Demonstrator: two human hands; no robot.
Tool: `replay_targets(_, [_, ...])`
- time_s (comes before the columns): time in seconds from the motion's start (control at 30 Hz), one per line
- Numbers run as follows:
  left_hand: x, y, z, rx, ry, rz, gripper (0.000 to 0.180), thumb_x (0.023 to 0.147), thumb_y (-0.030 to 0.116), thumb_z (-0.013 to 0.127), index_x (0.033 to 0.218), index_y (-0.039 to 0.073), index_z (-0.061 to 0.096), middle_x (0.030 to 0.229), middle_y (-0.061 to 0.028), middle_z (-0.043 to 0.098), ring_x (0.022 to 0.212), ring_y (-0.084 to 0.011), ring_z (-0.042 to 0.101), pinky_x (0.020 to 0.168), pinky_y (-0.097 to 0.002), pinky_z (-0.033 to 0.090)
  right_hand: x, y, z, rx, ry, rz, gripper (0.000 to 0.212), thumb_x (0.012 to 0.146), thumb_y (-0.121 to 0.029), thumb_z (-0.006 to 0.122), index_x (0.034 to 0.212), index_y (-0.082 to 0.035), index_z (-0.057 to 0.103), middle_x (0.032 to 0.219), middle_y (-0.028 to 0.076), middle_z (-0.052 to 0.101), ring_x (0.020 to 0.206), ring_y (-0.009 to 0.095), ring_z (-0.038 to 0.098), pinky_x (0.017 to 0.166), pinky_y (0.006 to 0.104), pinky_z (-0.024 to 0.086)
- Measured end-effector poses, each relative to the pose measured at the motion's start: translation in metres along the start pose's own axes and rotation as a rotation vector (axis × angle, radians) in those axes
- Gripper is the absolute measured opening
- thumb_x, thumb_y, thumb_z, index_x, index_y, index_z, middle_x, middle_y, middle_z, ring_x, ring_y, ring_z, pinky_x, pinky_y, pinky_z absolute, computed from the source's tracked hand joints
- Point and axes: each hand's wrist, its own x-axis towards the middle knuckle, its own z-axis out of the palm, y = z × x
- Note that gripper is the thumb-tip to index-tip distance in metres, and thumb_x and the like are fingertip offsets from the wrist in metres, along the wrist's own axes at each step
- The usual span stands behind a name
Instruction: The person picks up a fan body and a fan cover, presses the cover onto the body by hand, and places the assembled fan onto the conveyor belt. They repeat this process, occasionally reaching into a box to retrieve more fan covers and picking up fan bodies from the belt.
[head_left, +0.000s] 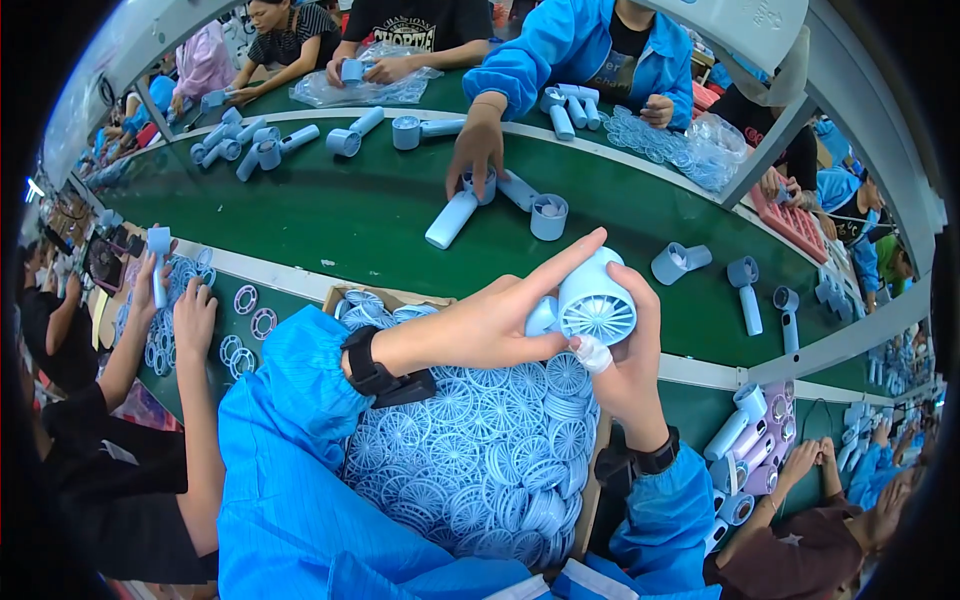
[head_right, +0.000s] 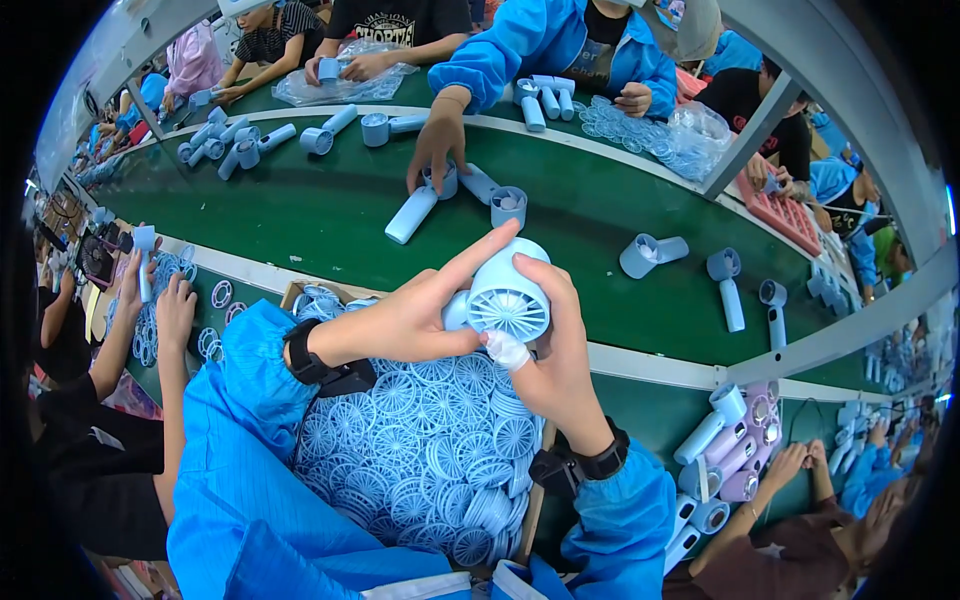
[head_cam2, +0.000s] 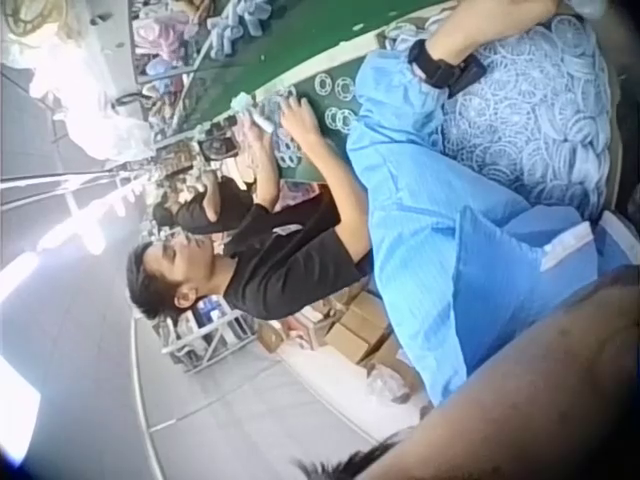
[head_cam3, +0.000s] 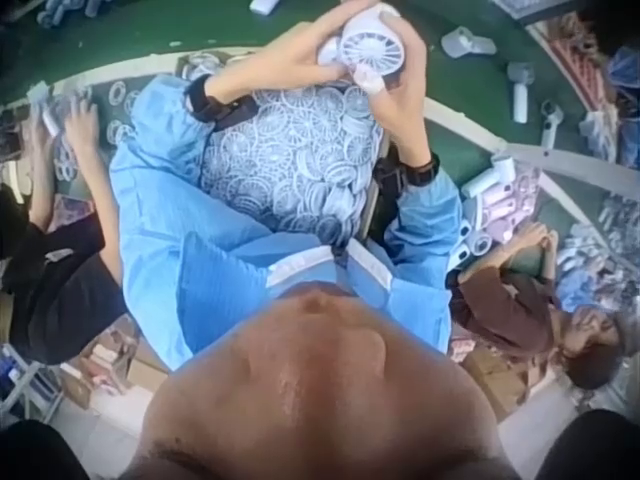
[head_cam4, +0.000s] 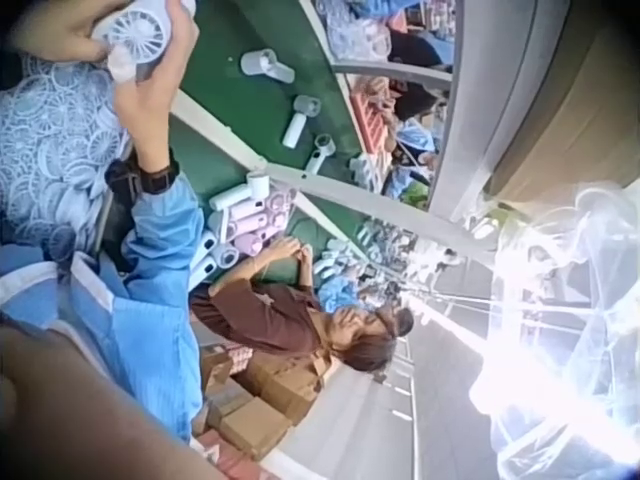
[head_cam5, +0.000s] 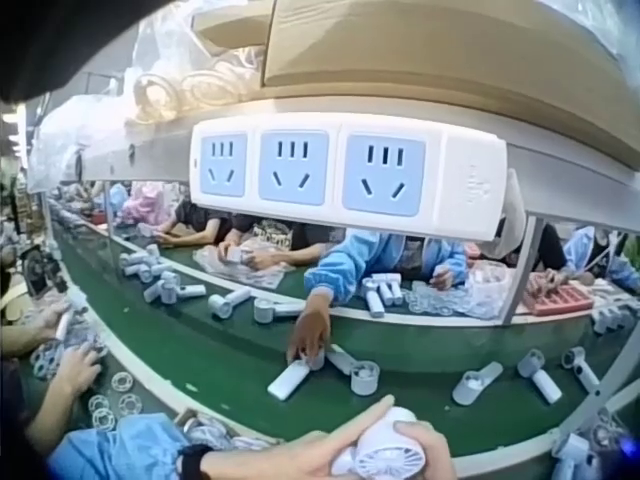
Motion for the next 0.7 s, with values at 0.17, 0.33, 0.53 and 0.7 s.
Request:
replay_targets(0.17, [0.006,-0.013,-0.011,-0.31,0.043,-0.369,0.085,0.085,0.005,0.06,0.151,0.012,0.006,0.104,-0.0154,0.063,0.077,-0.0206,0.066,0.068,-0.0308,0.053,0.011,0.008,-0.001,-0.117,0.071,0.165,0.063,0.085,-0.014,0.067,0.138,-0.005,0.036,0.122,0.013,0.049,0.113,0.023,0.052,0.093,0.0341,0.045])
replay_targets(0.33, [-0.006,-0.06,-0.062,-0.266,0.375,-0.718,0.078,0.089,0.009,0.057,0.15,0.01,0.008,0.102,-0.017,0.062,0.077,-0.0193,0.065,0.064,-0.0303,0.055,0.006,0.024,-0.02,-0.639,-0.734,0.399,0.052,0.083,-0.015,0.068,0.13,-0.01,0.046,0.118,0.013,0.051,0.103,0.026,0.056,0.086,0.0352,0.047])
replay_targets(0.53, [-0.087,-0.098,-0.138,0.875,0.295,-0.783,0.067,0.084,0.025,0.061,0.143,0.008,0.033,0.122,-0.0222,0.058,0.107,-0.0337,0.06,0.092,-0.0379,0.047,-0.007,0.037,0.009,-0.695,-0.983,0.077,0.051,0.076,-0.012,0.07,0.123,-0.008,0.051,0.111,0.013,0.054,0.1,0.031,0.057,0.089,0.0386,0.045])
replay_targets(0.7, [-0.033,-0.102,-0.126,0.697,-0.028,-0.814,0.061,0.084,0.027,0.061,0.138,0.008,0.042,0.127,-0.0199,0.056,0.115,-0.0352,0.055,0.097,-0.0396,0.044,-0.009,0.049,0.01,-0.601,-1.034,0.236,0.048,0.074,-0.006,0.068,0.119,-0.007,0.052,0.107,0.013,0.055,0.1,0.033,0.056,0.088,0.0391,0.045])
